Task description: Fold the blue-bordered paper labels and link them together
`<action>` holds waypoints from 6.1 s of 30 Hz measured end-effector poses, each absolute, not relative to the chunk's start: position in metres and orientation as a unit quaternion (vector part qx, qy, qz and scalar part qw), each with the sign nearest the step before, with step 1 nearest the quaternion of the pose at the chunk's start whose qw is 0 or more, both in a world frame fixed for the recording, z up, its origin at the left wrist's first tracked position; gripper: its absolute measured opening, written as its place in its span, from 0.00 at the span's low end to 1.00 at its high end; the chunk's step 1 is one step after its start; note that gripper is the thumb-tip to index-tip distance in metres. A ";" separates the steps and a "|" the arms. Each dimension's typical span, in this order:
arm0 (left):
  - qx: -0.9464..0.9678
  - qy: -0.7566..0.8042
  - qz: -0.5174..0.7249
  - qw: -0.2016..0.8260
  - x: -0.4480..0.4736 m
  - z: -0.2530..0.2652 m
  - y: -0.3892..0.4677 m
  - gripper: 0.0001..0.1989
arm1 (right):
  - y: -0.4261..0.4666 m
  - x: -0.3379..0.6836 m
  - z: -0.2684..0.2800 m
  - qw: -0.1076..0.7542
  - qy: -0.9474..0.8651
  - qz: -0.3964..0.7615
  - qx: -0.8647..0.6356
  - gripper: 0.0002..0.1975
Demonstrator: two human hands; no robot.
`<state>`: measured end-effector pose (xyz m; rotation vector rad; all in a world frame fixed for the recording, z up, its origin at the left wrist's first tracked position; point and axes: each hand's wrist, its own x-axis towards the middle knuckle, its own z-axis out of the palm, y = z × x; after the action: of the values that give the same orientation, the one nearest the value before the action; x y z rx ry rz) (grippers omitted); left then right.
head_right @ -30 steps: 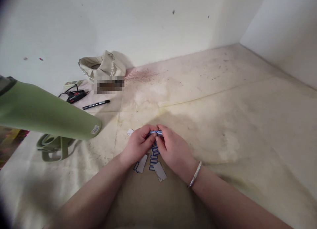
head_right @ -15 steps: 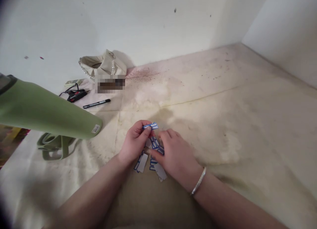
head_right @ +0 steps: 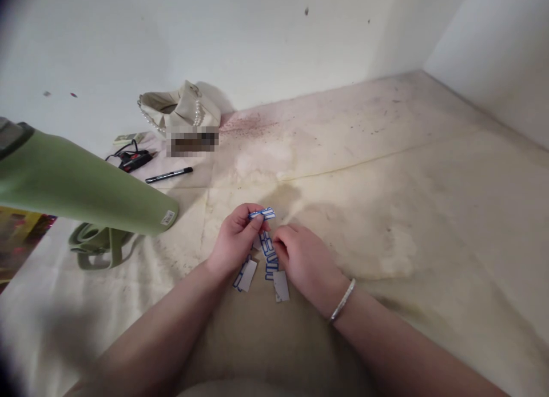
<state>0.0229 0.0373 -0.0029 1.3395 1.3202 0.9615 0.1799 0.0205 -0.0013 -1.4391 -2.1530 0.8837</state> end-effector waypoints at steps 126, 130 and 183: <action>0.738 0.507 0.263 0.358 0.021 0.003 0.037 0.12 | 0.024 0.180 -0.002 0.294 -0.694 0.327 -0.570 0.09; 0.732 0.520 0.259 0.356 0.021 0.001 0.038 0.11 | 0.024 0.180 -0.003 0.294 -0.696 0.325 -0.568 0.09; 0.719 0.530 0.267 0.361 0.022 0.001 0.038 0.09 | 0.022 0.177 -0.005 0.344 -0.660 0.343 -0.573 0.05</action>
<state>0.0222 0.0380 0.0007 1.8536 1.3657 0.6888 0.1771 0.0217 -0.0051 -1.4890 -1.7132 0.8911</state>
